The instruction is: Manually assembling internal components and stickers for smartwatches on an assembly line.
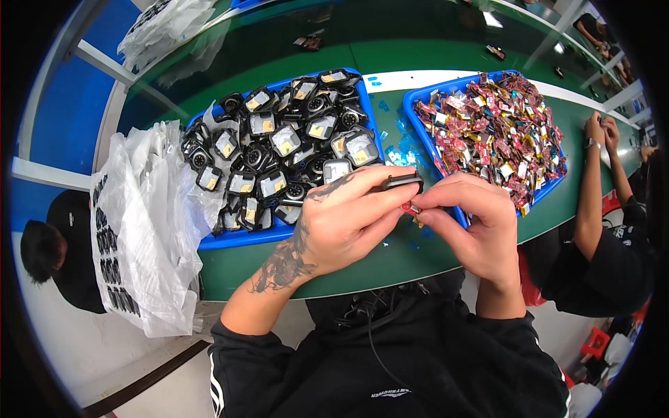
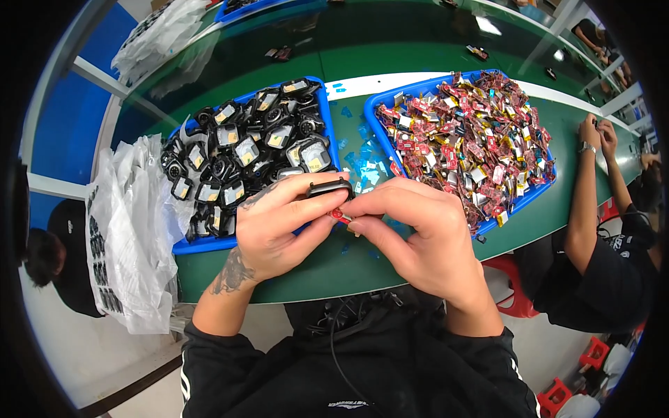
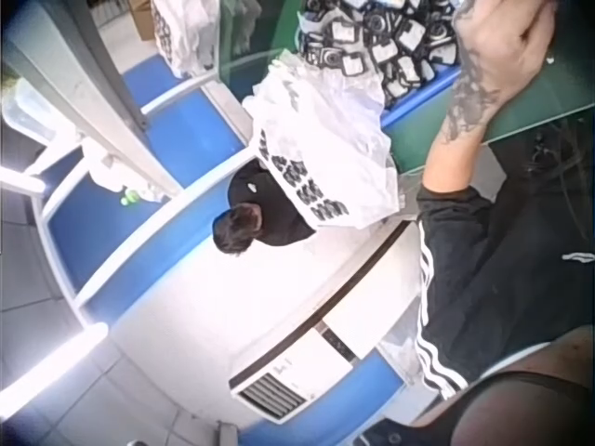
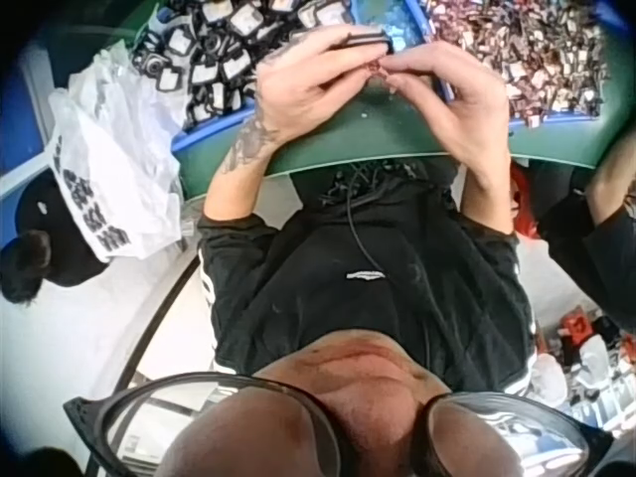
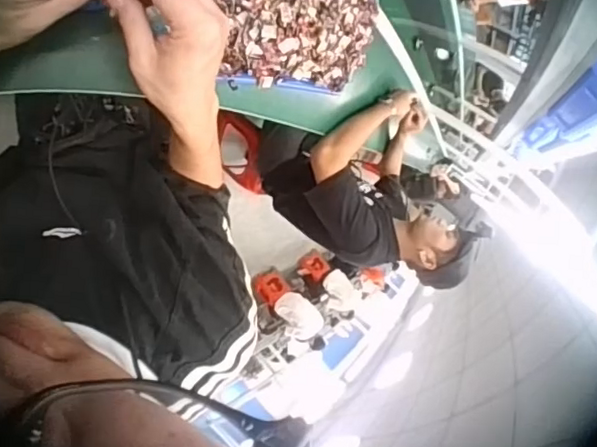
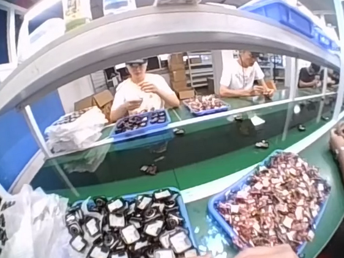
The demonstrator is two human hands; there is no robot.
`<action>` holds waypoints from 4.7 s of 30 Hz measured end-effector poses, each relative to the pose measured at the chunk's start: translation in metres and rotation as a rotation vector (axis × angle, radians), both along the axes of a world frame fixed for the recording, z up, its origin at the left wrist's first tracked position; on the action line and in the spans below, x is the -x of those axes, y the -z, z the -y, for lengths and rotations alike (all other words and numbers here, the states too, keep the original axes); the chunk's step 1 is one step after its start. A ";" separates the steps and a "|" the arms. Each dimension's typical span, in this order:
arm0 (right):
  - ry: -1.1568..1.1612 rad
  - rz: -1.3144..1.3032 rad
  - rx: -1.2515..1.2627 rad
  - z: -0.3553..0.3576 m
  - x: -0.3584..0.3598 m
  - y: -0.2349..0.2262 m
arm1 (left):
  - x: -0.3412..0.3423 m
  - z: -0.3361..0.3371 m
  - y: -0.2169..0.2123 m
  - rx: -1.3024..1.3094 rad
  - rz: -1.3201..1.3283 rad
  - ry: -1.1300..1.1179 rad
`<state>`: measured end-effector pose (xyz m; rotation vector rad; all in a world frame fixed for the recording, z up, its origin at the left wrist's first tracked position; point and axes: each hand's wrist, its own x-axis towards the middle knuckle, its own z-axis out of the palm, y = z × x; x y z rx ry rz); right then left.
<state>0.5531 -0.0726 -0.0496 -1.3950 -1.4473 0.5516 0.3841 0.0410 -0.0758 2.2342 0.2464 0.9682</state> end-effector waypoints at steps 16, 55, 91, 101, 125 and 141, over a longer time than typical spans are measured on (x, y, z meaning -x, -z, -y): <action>-0.113 -0.535 0.092 0.009 -0.003 0.010 | -0.001 0.004 0.003 0.564 -0.093 0.136; 0.078 -0.261 0.261 -0.110 -0.052 -0.019 | 0.020 -0.049 -0.010 -0.531 -0.162 -0.702; 0.107 0.782 0.375 -0.095 -0.137 0.007 | 0.011 -0.027 -0.010 1.298 0.384 0.063; 0.122 0.452 0.033 -0.032 -0.036 -0.020 | 0.004 -0.013 0.000 0.944 0.070 0.052; -0.287 -0.586 0.315 -0.025 -0.016 -0.002 | 0.000 0.006 0.004 -0.039 0.027 -0.190; 0.099 0.462 -0.132 -0.032 -0.019 0.028 | -0.004 0.011 0.001 -0.058 0.142 -0.312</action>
